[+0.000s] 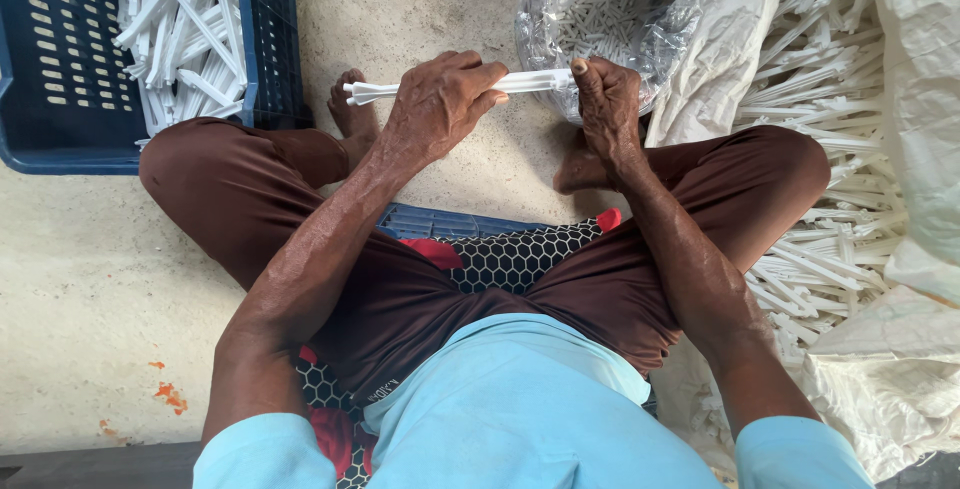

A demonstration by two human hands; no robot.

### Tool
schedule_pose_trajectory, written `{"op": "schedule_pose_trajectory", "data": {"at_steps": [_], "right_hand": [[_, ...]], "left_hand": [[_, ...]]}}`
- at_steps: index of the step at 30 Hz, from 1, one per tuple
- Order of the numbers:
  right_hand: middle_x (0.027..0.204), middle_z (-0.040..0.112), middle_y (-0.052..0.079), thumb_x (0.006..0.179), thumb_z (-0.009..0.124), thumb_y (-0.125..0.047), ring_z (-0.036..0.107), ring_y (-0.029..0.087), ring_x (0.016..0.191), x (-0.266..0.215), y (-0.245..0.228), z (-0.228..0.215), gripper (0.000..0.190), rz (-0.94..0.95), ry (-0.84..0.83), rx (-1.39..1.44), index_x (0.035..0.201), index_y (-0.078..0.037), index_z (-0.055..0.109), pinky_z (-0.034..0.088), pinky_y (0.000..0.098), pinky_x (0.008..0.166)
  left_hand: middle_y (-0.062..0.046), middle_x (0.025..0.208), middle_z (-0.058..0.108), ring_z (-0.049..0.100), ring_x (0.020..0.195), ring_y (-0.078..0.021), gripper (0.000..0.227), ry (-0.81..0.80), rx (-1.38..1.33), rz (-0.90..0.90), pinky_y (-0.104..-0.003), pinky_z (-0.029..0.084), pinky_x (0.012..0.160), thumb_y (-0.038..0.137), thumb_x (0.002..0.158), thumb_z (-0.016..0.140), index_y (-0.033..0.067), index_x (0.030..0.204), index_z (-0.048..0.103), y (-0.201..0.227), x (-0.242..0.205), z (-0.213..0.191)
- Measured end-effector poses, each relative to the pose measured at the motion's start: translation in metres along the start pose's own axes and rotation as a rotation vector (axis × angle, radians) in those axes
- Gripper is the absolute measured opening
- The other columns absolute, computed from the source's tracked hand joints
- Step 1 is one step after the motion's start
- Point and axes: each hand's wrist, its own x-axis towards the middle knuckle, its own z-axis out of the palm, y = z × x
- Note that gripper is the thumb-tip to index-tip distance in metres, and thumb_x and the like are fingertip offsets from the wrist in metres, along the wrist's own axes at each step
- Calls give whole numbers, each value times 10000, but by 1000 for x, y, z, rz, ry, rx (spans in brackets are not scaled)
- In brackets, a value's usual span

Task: The person sits cross-legged on the floor and repeatedly inserts small white plastic pins into longer white plastic strips. They pick up strips from a blue basket and pins from a plastic bag, then place the assembled units into a large white sack.

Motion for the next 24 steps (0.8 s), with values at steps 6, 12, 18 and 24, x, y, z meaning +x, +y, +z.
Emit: {"op": "schedule_pose_trajectory", "data": {"at_steps": [6, 12, 18, 24], "right_hand": [[813, 433, 38, 1163, 503, -394, 440, 143, 762, -9, -28, -10, 380, -175, -30, -73, 986, -59, 476, 423, 356, 673], [733, 410, 11, 1160, 511, -356, 419, 123, 677, -8, -25, -5, 392, -148, 7, -103, 900, -64, 492, 394, 340, 603], [607, 407, -12, 1099, 570, -384, 352, 115, 550, -1, -5, 4, 512, -24, 107, -5, 702, -67, 505, 309, 335, 495], [654, 420, -10, 1105, 545, -407, 382, 111, 587, -1, -14, 5, 467, -15, 111, 20, 762, -90, 523, 337, 332, 506]], "left_hand": [[-13, 719, 605, 601, 677, -147, 195, -18, -31, -44, -343, 533, 625, 247, 954, 762, 79, 1050, 746, -2, 3, -4], [-15, 736, 611, 609, 701, -154, 223, 2, -29, -21, -341, 537, 642, 253, 945, 766, 85, 1089, 740, 0, 1, -2], [-14, 772, 616, 620, 732, -157, 238, -3, 81, 7, -337, 537, 648, 252, 943, 779, 91, 1113, 734, 1, 0, 2], [-14, 766, 609, 613, 726, -154, 250, 2, 68, -9, -340, 541, 655, 270, 946, 772, 87, 1112, 731, -1, 0, 2]]}}
